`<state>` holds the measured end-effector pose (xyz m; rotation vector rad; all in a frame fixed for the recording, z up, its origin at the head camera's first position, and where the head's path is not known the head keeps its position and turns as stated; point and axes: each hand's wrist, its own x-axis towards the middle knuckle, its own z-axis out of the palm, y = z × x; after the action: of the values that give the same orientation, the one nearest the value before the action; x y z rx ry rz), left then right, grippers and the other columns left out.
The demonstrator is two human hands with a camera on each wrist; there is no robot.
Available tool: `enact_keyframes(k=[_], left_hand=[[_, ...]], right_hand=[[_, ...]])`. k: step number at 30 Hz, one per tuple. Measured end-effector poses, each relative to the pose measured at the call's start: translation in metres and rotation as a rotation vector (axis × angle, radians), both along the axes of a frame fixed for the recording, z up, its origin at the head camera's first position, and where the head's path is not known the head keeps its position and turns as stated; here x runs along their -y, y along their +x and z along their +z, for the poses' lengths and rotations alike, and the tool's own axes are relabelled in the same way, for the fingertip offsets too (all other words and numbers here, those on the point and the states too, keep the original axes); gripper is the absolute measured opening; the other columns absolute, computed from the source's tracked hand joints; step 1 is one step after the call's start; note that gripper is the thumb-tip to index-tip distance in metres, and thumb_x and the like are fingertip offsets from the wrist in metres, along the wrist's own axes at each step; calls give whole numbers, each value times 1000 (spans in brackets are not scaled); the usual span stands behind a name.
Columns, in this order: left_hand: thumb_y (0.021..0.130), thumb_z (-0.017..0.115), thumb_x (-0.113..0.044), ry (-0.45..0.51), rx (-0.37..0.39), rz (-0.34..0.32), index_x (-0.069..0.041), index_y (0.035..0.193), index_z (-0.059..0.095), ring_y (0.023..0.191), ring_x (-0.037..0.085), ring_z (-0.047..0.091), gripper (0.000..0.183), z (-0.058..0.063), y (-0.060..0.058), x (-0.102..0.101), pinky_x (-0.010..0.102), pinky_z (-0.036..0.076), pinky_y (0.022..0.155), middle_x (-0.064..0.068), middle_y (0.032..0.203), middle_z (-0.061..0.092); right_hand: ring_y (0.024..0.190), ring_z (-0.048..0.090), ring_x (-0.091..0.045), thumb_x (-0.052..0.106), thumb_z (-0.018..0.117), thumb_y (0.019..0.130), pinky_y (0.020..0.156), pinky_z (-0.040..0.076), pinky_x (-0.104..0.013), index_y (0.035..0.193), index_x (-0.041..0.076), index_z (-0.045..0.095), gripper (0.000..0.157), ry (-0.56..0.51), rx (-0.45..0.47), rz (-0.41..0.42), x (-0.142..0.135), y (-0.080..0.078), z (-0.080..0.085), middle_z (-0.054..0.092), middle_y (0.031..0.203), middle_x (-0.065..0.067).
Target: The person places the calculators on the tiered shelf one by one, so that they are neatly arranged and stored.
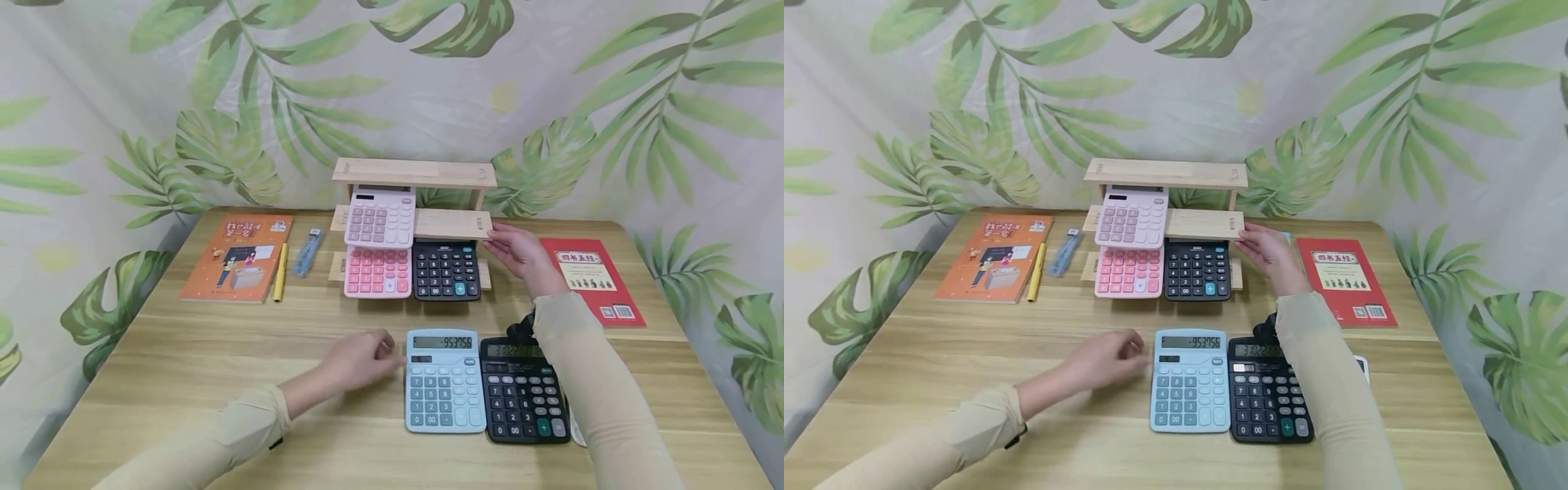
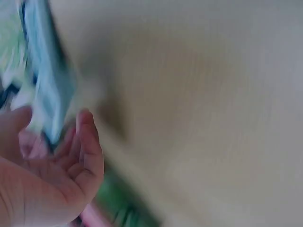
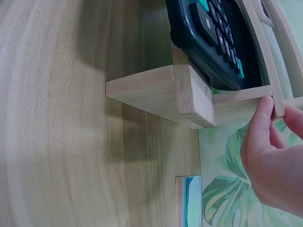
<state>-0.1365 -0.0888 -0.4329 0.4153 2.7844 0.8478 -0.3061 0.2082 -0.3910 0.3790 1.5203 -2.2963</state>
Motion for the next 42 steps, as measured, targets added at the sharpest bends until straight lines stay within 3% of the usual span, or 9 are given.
enact_keyframes(k=[2,5,11,16,21,26,33,36,42], left_hand=[[76,63,-60,-19,74,-3,-6,115,59,85,15,59,66,-12,9,-10,30,53,75,3,97,63],[65,68,-67,-4,57,22,-2,123,53,93,18,53,88,-25,14,-23,34,50,83,7,107,55],[63,77,-55,50,34,20,0,128,46,93,16,40,91,-32,22,-35,28,41,80,7,107,48],[77,74,-30,412,159,8,-14,138,28,100,13,55,77,-31,38,-30,25,50,88,3,114,54],[86,64,-14,757,337,50,-26,141,19,85,23,68,72,-15,43,-24,31,59,68,20,111,59],[92,55,-18,885,440,150,-28,136,33,71,19,68,50,23,18,-26,36,59,60,21,100,64],[94,50,-13,969,470,193,-25,134,41,83,16,65,43,79,-40,-46,35,59,68,12,122,56],[94,49,-11,947,457,211,-24,137,36,84,16,64,47,90,-69,-56,32,59,69,13,124,54],[99,40,-16,916,477,292,-23,143,26,64,11,64,47,95,-109,-68,17,49,46,17,122,58]], right_hand=[[80,65,-8,-4,50,91,83,54,-18,144,4,29,58,-2,-2,-3,-1,-1,0,68,83,2],[80,65,-8,-4,50,91,84,54,-19,144,3,29,57,-2,-2,1,-1,-2,0,68,83,1],[80,65,-8,-4,50,91,87,53,-20,143,4,30,57,-2,-2,-5,-2,-3,-1,68,84,2],[79,65,-8,-5,49,91,84,54,-19,144,3,29,57,-19,-11,-8,-4,-4,-1,68,83,1],[79,65,-8,-4,48,91,88,53,-19,144,4,29,57,-18,-10,-6,-7,-4,0,68,84,1],[79,65,-9,-4,49,91,90,51,-20,143,4,30,56,-28,-9,-7,-9,-3,2,69,85,1],[75,67,-7,-4,49,91,87,53,-19,143,4,31,56,-26,-20,4,-9,-2,1,70,80,1],[73,67,-7,-2,51,91,77,56,-18,142,6,33,55,-10,-1,-11,-7,-1,1,71,77,2],[72,67,-7,0,51,91,66,56,-17,142,9,35,54,12,30,-39,-3,-1,0,70,76,3]])
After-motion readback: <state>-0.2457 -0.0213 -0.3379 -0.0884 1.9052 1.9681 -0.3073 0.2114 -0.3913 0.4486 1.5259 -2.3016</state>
